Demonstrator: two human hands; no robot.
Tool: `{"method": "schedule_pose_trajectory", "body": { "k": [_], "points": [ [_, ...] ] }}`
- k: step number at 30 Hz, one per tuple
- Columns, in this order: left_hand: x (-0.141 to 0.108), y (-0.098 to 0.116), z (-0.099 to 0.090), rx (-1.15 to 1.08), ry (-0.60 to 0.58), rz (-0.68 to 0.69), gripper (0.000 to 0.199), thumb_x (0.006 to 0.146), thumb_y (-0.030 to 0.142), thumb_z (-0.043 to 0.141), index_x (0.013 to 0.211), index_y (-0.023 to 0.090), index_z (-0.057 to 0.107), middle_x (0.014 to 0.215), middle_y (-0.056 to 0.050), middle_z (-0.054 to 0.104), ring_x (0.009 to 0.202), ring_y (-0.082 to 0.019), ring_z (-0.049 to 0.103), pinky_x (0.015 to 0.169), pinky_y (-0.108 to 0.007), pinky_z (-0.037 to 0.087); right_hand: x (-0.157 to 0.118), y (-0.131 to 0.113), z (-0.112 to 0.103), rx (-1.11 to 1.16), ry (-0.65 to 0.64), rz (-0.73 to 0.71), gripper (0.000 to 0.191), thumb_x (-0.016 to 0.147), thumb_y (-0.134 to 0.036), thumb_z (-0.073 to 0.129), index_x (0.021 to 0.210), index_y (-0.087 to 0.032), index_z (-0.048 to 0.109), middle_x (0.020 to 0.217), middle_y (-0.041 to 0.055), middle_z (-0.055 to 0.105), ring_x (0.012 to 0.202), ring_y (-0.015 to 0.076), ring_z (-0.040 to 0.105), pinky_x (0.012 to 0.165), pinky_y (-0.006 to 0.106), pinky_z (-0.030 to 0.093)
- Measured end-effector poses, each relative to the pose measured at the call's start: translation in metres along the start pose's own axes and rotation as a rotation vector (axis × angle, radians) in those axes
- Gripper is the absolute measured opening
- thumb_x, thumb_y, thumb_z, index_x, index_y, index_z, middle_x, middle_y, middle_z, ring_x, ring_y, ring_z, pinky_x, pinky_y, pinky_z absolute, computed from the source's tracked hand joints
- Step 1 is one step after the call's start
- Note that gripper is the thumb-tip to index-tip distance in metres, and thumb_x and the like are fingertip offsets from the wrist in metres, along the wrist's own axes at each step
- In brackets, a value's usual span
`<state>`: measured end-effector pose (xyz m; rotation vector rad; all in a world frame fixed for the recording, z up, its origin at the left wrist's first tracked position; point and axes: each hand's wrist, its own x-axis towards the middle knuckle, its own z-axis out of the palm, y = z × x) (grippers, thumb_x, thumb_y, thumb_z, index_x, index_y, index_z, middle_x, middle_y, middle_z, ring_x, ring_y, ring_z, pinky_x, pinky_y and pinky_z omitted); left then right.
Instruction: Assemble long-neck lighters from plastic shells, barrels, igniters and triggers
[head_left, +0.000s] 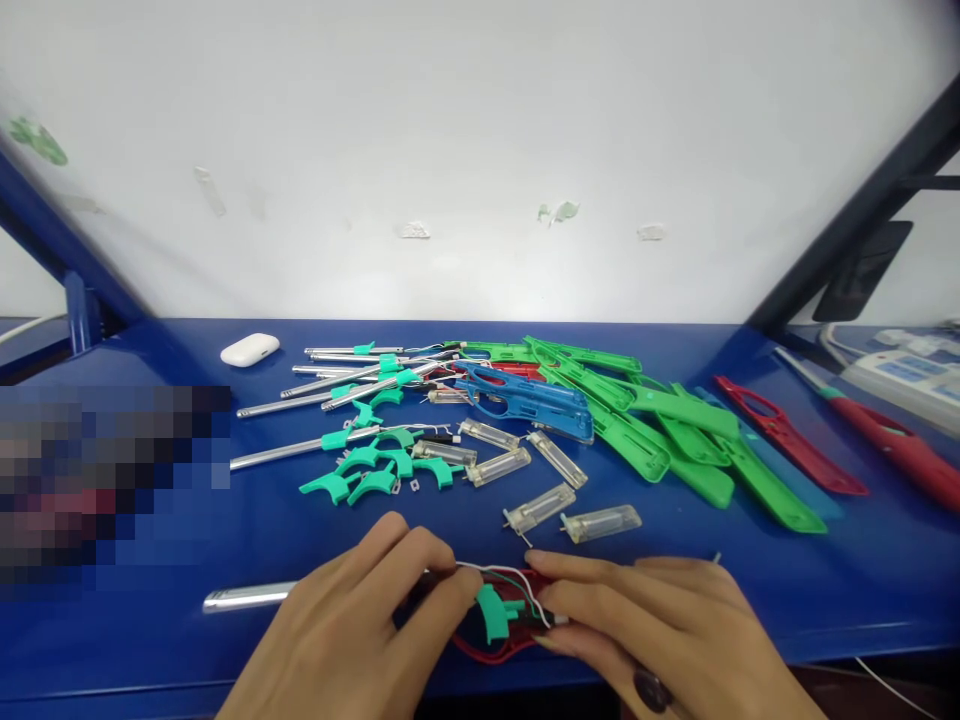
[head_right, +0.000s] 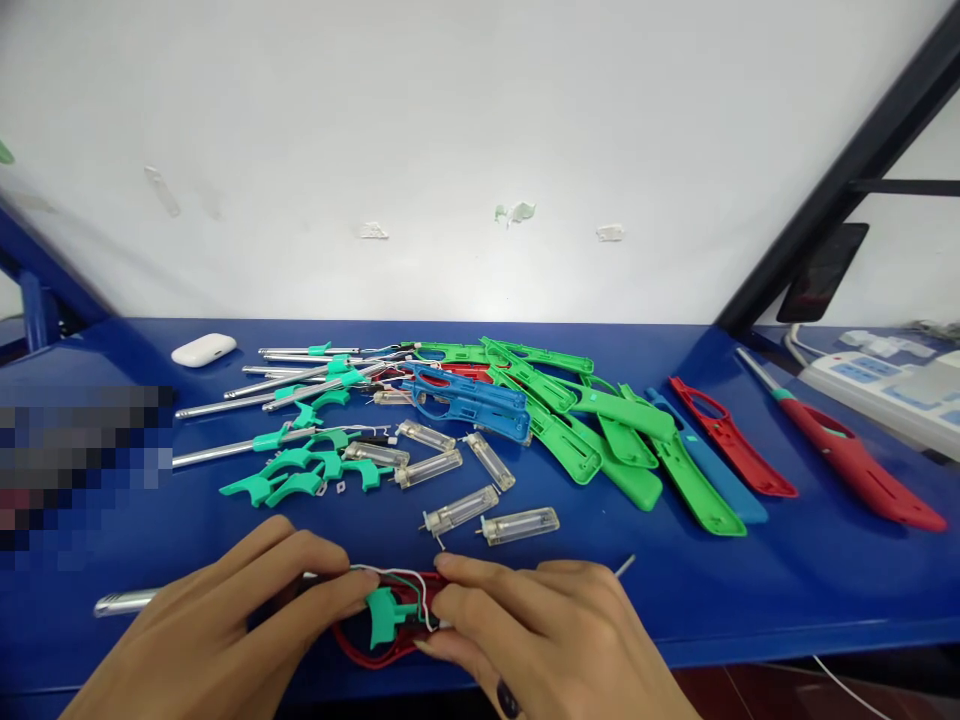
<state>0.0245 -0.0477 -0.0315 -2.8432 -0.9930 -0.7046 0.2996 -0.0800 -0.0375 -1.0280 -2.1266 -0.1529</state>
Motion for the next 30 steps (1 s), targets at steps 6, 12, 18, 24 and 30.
{"method": "schedule_pose_trajectory", "body": {
  "k": [6,12,18,24,30],
  "points": [
    [-0.002,-0.003,0.009,-0.098,0.003,0.018,0.044,0.102,0.001,0.048,0.132,0.030,0.063,0.107,0.000,0.075,0.086,-0.019,0.070,0.075,-0.030,0.058,-0.001,0.000,0.001,0.013,-0.005,0.009,0.031,0.122,-0.046,0.054,0.107,-0.031,0.077,0.112,-0.0152,0.090,0.086,0.0068,0.088,0.065,0.022,0.064],
    [0.000,-0.003,0.009,-0.121,0.020,-0.004,0.043,0.105,0.002,0.051,0.132,0.031,0.067,0.109,0.003,0.078,0.089,-0.016,0.072,0.084,-0.030,0.058,-0.001,0.003,-0.004,0.014,-0.042,-0.005,0.039,0.123,-0.044,0.050,0.105,-0.033,0.082,0.117,-0.0150,0.089,0.084,0.0078,0.088,0.063,0.023,0.064],
    [0.006,-0.003,0.010,-0.075,0.059,0.051,0.035,0.111,0.003,0.047,0.126,0.027,0.069,0.104,0.000,0.077,0.085,-0.019,0.065,0.073,-0.030,0.055,-0.003,0.000,-0.002,-0.009,-0.003,0.007,0.040,0.123,-0.043,0.051,0.105,-0.032,0.085,0.113,-0.0132,0.090,0.076,0.0078,0.087,0.062,0.023,0.065],
    [0.013,0.000,0.010,-0.068,0.193,0.082,0.033,0.118,0.011,0.045,0.118,0.024,0.075,0.100,0.001,0.077,0.080,-0.016,0.062,0.066,-0.026,0.054,0.000,-0.003,-0.003,-0.048,-0.021,0.021,0.037,0.122,-0.047,0.055,0.107,-0.035,0.087,0.115,-0.0168,0.089,0.082,0.0067,0.088,0.067,0.023,0.066],
    [0.015,-0.002,0.006,-0.073,0.150,0.093,0.035,0.114,0.008,0.047,0.118,0.025,0.077,0.102,0.002,0.079,0.078,-0.016,0.061,0.064,-0.024,0.055,0.000,-0.002,-0.004,-0.063,-0.008,0.007,0.038,0.122,-0.048,0.054,0.108,-0.037,0.087,0.114,-0.0182,0.089,0.082,0.0049,0.087,0.067,0.022,0.065]
  ]
}}
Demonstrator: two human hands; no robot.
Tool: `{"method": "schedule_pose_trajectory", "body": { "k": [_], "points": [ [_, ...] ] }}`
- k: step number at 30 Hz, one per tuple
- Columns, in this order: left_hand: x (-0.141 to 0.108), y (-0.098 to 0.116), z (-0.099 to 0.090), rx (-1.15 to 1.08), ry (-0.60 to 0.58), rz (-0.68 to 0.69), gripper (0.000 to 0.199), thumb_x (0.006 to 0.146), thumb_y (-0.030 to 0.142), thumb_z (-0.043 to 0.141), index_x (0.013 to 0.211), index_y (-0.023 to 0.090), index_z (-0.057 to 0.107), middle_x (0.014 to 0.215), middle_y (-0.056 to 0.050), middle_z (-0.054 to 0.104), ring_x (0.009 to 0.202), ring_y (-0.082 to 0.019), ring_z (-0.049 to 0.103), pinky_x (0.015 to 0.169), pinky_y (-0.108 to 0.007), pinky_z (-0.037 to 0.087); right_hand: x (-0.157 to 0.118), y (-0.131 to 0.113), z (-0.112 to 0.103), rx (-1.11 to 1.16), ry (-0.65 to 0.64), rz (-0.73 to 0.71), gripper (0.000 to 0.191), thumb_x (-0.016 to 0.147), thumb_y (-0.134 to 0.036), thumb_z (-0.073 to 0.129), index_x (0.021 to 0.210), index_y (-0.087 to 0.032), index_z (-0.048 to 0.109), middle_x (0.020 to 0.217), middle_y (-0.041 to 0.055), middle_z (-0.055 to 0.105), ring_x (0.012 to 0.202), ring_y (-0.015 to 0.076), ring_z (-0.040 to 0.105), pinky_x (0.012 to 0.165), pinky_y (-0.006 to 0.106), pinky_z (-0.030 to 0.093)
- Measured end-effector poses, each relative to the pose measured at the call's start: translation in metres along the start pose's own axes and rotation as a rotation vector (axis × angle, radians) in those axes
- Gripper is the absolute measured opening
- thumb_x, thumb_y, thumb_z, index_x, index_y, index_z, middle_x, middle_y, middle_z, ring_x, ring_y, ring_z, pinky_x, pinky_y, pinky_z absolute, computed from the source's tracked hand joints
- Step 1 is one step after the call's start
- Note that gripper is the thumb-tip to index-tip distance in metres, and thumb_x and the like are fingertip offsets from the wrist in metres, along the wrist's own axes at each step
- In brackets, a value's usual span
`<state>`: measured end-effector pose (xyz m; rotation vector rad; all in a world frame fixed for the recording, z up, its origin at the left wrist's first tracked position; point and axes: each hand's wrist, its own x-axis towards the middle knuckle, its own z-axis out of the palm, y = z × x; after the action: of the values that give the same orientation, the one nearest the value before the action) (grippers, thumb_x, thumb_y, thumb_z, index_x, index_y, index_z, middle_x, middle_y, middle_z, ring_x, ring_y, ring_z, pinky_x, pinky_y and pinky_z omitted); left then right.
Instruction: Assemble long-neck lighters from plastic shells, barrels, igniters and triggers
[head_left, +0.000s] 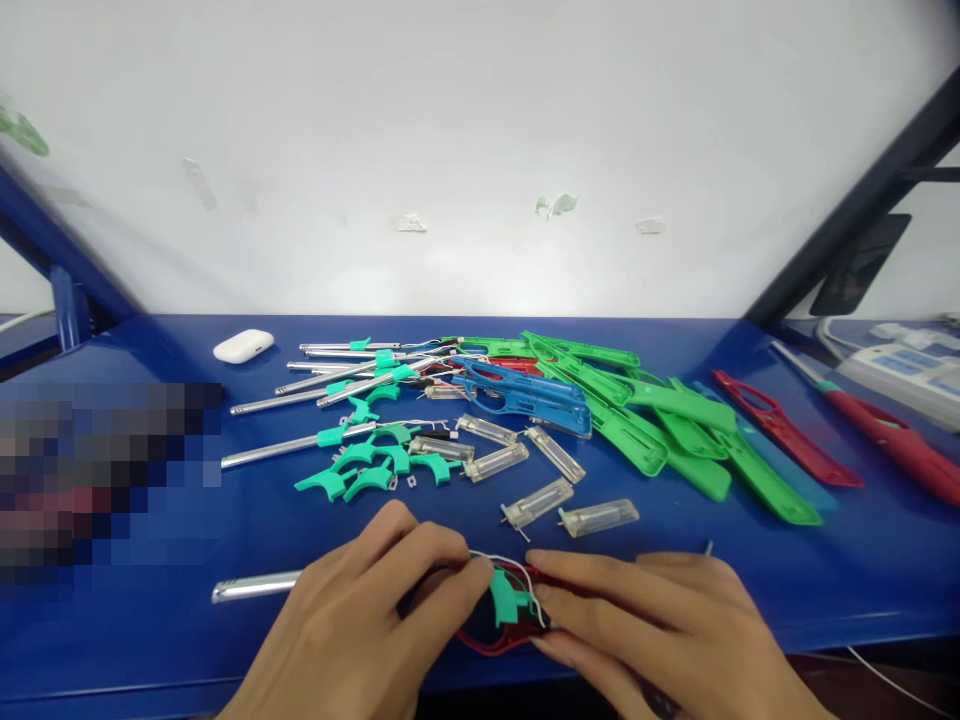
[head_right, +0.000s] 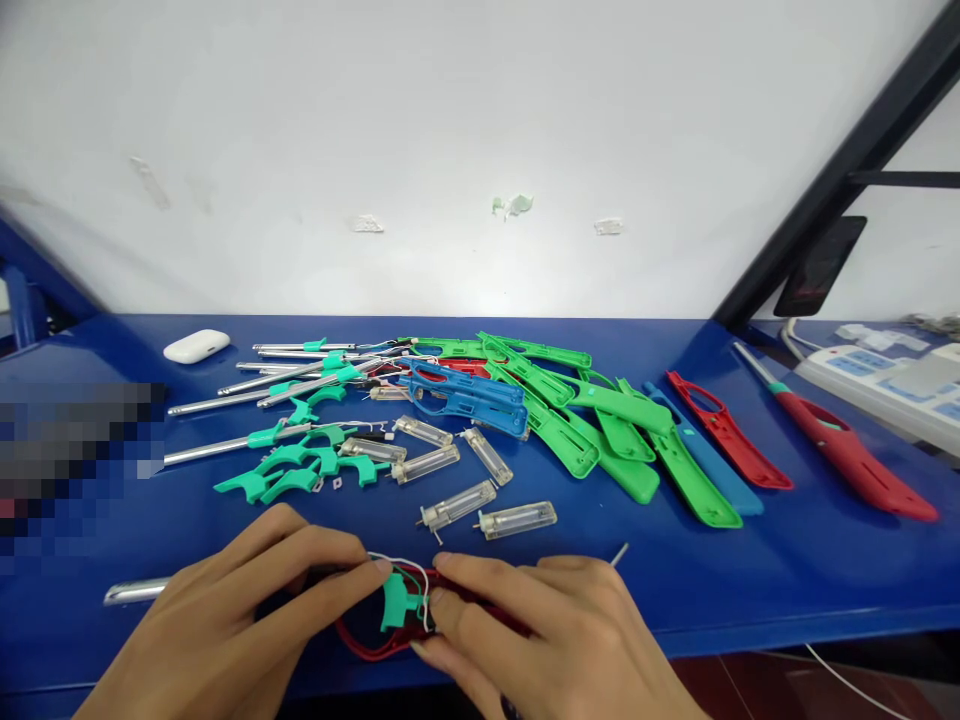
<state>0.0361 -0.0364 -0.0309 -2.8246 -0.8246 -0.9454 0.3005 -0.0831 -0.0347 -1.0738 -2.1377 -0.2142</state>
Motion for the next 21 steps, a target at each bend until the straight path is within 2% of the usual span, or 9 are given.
{"method": "schedule_pose_trajectory", "body": {
  "k": [8,11,14,16,19,21],
  "points": [
    [-0.003,0.003,0.000,0.045,-0.021,0.007,0.036,0.122,0.016,0.039,0.119,0.024,0.074,0.106,0.002,0.078,0.085,-0.016,0.062,0.068,-0.026,0.054,0.006,-0.006,0.000,-0.004,0.054,-0.010,0.043,0.123,-0.043,0.051,0.102,-0.033,0.087,0.108,-0.0152,0.090,0.077,0.0050,0.087,0.063,0.021,0.063],
    [-0.003,0.009,0.006,0.100,0.056,-0.005,0.042,0.125,0.021,0.031,0.118,0.025,0.072,0.104,0.003,0.078,0.092,-0.017,0.064,0.078,-0.028,0.054,0.006,-0.005,-0.001,-0.009,0.042,-0.019,0.045,0.124,-0.041,0.049,0.102,-0.033,0.088,0.108,-0.0142,0.090,0.077,0.0057,0.087,0.063,0.022,0.063],
    [-0.001,0.012,0.010,0.142,0.087,0.004,0.043,0.127,0.030,0.031,0.112,0.026,0.071,0.099,0.004,0.078,0.093,-0.015,0.066,0.077,-0.028,0.052,0.004,-0.004,-0.001,-0.018,0.037,-0.031,0.048,0.125,-0.039,0.045,0.104,-0.033,0.088,0.110,-0.0140,0.090,0.079,0.0055,0.087,0.064,0.022,0.063],
    [0.000,0.012,0.010,0.123,0.072,0.012,0.045,0.127,0.032,0.031,0.108,0.026,0.072,0.093,0.005,0.077,0.087,-0.014,0.068,0.075,-0.025,0.054,0.004,-0.003,-0.002,-0.029,0.036,-0.041,0.049,0.126,-0.038,0.044,0.105,-0.033,0.088,0.111,-0.0138,0.090,0.082,0.0052,0.087,0.065,0.022,0.063],
    [0.003,0.010,0.006,0.098,0.022,0.023,0.043,0.127,0.030,0.034,0.113,0.027,0.074,0.093,0.005,0.079,0.083,-0.013,0.070,0.079,-0.022,0.059,0.003,-0.001,-0.003,-0.045,0.039,-0.060,0.050,0.126,-0.036,0.042,0.105,-0.032,0.087,0.111,-0.0133,0.090,0.081,0.0044,0.087,0.063,0.022,0.062],
    [0.003,0.010,0.002,0.097,-0.008,0.019,0.038,0.126,0.031,0.038,0.120,0.028,0.075,0.096,0.004,0.080,0.083,-0.013,0.071,0.072,-0.019,0.059,0.002,0.000,-0.002,-0.056,0.047,-0.069,0.050,0.127,-0.034,0.042,0.105,-0.031,0.087,0.112,-0.0123,0.090,0.080,0.0042,0.087,0.061,0.024,0.061]
  ]
}}
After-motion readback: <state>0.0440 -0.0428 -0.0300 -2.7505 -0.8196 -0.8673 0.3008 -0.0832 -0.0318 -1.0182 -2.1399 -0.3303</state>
